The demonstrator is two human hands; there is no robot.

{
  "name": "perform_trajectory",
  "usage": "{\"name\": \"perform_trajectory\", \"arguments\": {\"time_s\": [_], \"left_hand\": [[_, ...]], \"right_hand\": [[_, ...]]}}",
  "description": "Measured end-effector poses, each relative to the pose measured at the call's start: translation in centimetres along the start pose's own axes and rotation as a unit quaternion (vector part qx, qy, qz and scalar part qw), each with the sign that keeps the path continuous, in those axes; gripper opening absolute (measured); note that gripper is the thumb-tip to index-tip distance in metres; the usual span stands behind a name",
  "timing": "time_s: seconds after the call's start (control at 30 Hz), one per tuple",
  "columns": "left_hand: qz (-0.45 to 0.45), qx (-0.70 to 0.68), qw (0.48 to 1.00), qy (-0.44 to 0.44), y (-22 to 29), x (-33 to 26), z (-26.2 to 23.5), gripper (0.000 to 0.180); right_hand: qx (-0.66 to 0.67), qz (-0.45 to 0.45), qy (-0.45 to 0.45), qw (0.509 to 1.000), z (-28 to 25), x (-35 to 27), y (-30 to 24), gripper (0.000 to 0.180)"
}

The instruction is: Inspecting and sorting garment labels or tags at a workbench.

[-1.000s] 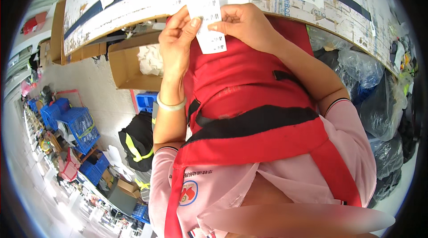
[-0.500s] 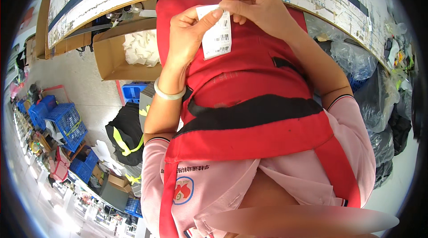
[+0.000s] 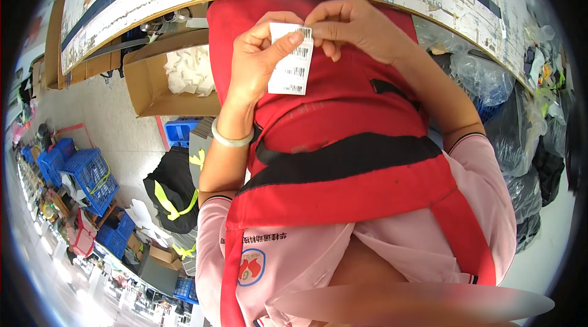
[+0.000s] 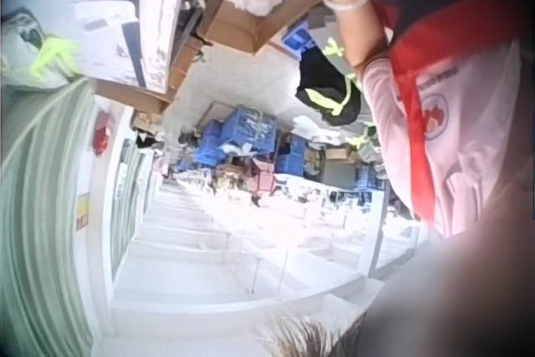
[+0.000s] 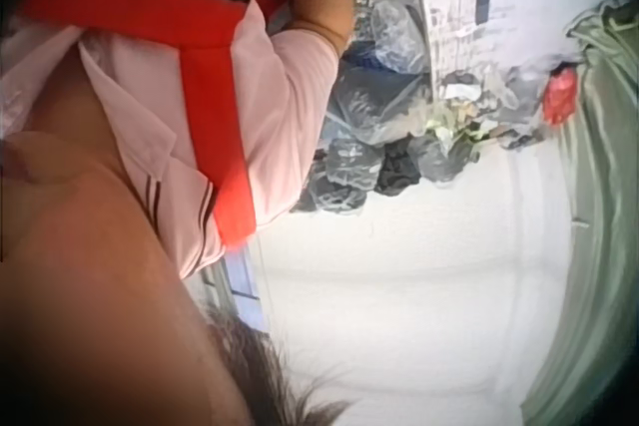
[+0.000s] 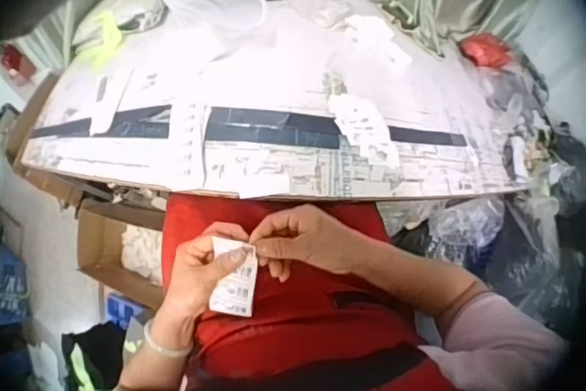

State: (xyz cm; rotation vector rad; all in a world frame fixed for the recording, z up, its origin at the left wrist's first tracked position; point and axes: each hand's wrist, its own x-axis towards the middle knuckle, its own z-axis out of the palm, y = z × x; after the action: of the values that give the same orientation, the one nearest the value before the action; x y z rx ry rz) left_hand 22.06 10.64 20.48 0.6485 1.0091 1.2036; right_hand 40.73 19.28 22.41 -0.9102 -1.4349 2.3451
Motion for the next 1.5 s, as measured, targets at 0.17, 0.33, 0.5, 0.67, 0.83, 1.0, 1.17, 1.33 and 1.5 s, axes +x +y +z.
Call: {"name": "perform_trajectory", "arguments": {"time_s": [0.17,0.33,0.5,0.67,0.83,1.0,1.17,1.33,1.5], "left_hand": [[0.012,-0.034,0.999,-0.023,-0.2,-0.1,0.7,0.015],[0.025,-0.039,0.999,0.015,-0.6,0.3,0.0,0.01],[0.004,0.0,1.0,0.029,-0.6,0.1,0.3,0.01],[0.016,-0.016,1.0,-0.02,-1.6,0.5,-1.2,0.012],[-0.078,-0.06,0.995,0.025,-3.5,0.9,-5.0,0.01],[-0.085,-0.12,0.988,0.042,-4.3,1.3,-6.5,0.014],[-0.088,-0.124,0.988,0.04,-4.5,1.4,-6.7,0.013],[-0.085,-0.128,0.987,0.041,-4.6,1.4,-6.7,0.013],[-0.084,-0.131,0.987,0.035,-4.6,1.4,-6.6,0.013]], "right_hand": [[0.188,0.05,-0.03,0.98,0.5,-0.4,3.0,0.022],[-0.064,-0.043,0.071,0.994,0.0,-0.5,1.4,0.021],[-0.131,-0.064,0.075,0.986,0.0,-0.5,0.1,0.02],[-0.215,-0.1,0.12,0.964,-2.6,0.5,0.0,0.018],[-0.344,-0.206,0.219,0.89,-2.7,2.5,-1.3,0.051],[-0.517,-0.218,0.213,0.8,-1.5,4.3,-1.0,0.068],[-0.52,-0.25,0.226,0.785,-1.7,5.3,-0.2,0.067],[-0.515,-0.243,0.24,0.786,-1.6,5.5,0.0,0.065],[-0.501,-0.242,0.25,0.792,-1.9,5.6,0.3,0.062]]}}
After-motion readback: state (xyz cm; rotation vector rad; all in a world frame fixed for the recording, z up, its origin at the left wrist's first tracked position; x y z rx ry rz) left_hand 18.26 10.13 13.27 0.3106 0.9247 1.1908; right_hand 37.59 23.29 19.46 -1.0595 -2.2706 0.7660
